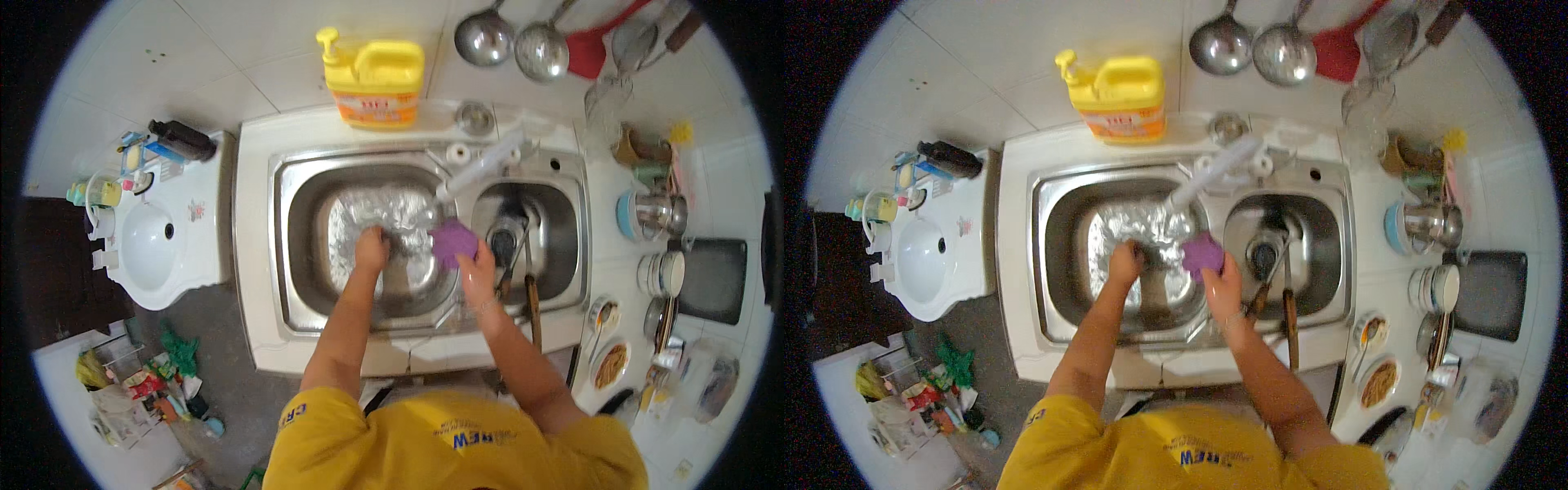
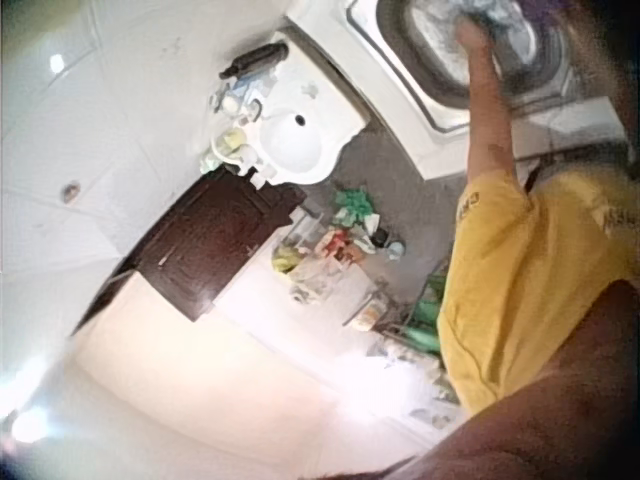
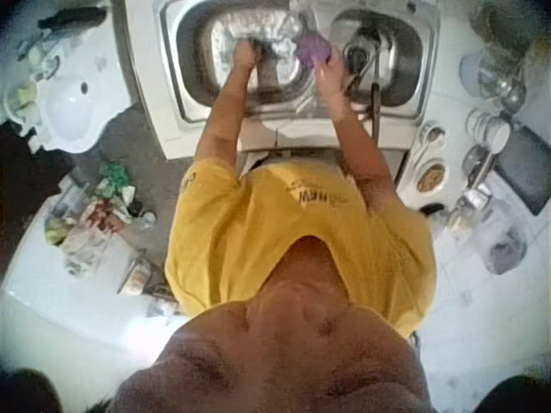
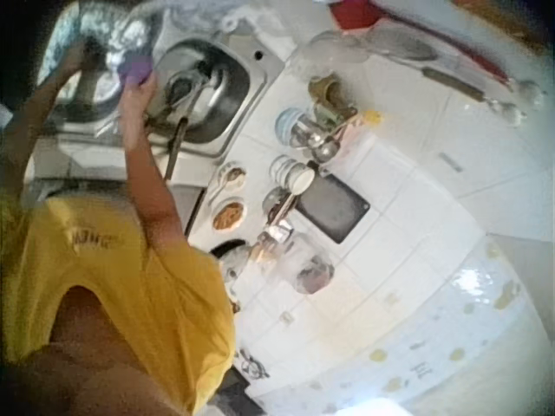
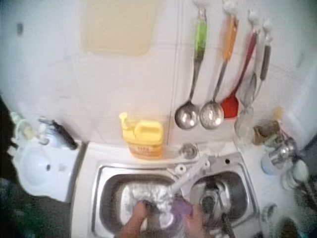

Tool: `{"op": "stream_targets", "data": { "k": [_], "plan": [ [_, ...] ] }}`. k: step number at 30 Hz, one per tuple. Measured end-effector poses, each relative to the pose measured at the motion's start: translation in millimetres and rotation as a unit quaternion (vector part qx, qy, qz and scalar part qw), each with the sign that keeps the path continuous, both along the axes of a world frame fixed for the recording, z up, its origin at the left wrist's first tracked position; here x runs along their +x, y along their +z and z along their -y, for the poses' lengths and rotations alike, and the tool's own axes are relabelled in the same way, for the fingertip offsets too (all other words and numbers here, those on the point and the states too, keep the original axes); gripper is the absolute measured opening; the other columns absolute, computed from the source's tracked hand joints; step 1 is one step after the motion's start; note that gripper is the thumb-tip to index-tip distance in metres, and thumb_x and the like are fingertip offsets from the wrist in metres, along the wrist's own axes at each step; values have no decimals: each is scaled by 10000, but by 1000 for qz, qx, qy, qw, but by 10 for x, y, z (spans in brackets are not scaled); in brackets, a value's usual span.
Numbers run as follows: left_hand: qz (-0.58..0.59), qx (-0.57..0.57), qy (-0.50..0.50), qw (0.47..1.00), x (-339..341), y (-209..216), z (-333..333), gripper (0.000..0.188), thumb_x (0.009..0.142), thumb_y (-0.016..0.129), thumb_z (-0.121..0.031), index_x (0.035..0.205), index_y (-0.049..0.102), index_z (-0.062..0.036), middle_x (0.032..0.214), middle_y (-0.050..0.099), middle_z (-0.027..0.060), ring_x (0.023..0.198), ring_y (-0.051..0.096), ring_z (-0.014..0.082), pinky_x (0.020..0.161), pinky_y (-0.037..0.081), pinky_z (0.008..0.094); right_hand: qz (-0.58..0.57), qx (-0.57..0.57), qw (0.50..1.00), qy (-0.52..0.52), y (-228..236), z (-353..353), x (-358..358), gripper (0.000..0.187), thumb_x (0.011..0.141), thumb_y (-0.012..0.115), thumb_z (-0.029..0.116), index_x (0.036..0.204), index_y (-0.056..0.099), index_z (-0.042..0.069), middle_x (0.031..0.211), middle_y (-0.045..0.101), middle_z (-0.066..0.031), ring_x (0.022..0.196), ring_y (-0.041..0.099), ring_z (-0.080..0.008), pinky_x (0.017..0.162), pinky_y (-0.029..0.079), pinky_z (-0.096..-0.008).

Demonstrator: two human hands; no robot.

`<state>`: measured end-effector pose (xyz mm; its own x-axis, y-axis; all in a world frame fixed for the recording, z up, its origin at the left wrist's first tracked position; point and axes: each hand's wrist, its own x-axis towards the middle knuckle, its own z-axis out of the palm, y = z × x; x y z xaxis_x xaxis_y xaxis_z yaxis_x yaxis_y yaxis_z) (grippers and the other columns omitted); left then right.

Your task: The person wipes a green plastic grate with a purple cloth and then uses the same cloth to scrub the kitchen faucet and sink area under running water.

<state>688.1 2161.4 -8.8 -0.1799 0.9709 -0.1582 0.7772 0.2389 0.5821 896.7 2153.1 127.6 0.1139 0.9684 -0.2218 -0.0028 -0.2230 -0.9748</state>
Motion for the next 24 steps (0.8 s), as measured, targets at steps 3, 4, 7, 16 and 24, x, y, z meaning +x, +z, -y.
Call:
{"op": "stream_targets", "data": {
  "k": [3, 4, 7, 16, 24],
  "plan": [
    [147, 58, 65, 985, 40, 383, -68, 213, 705, 602, -79, 905, 582, -11, 738, 599, 171, 664, 585, 312, 635, 469, 384, -9, -23, 1000, 14, -185, 61, 44, 211, 725, 542, 33, 927, 531, -25, 838, 579, -42, 739, 527, -105, 668, 445, -246],
    [199, 52, 89, 975, 46, 518, -113, 209, 705, 606, -89, 897, 583, -11, 750, 603, 171, 666, 587, 313, 640, 472, 385, -14, -26, 999, 16, -190, 43, 53, 220, 727, 546, 35, 937, 528, -26, 846, 575, -39, 738, 525, -98, 663, 441, -236],
    [167, -12, 63, 984, -18, 662, -314, 206, 711, 611, -129, 881, 588, -15, 794, 615, 177, 686, 594, 321, 660, 480, 394, -84, -8, 996, 6, -113, 20, -11, 230, 727, 551, 43, 944, 530, -29, 853, 576, -48, 748, 523, -109, 670, 440, -247],
    [167, 24, 222, 960, -354, 680, -8, 212, 749, 622, -215, 805, 620, -10, 718, 622, 138, 608, 600, 223, 531, 449, 345, -38, -44, 998, 21, -132, 134, 14, 288, 751, 513, 9, 1037, 531, -21, 932, 589, -70, 805, 555, -142, 700, 461, -269],
    [26, -32, 170, 985, -652, 853, 574, 207, 728, 620, -202, 801, 602, -9, 719, 598, 190, 685, 594, 333, 632, 461, 402, -127, -34, 990, 59, -234, 149, -154, 291, 763, 520, -9, 1054, 532, -15, 956, 591, -65, 805, 565, -141, 697, 470, -259]
  ]
}}
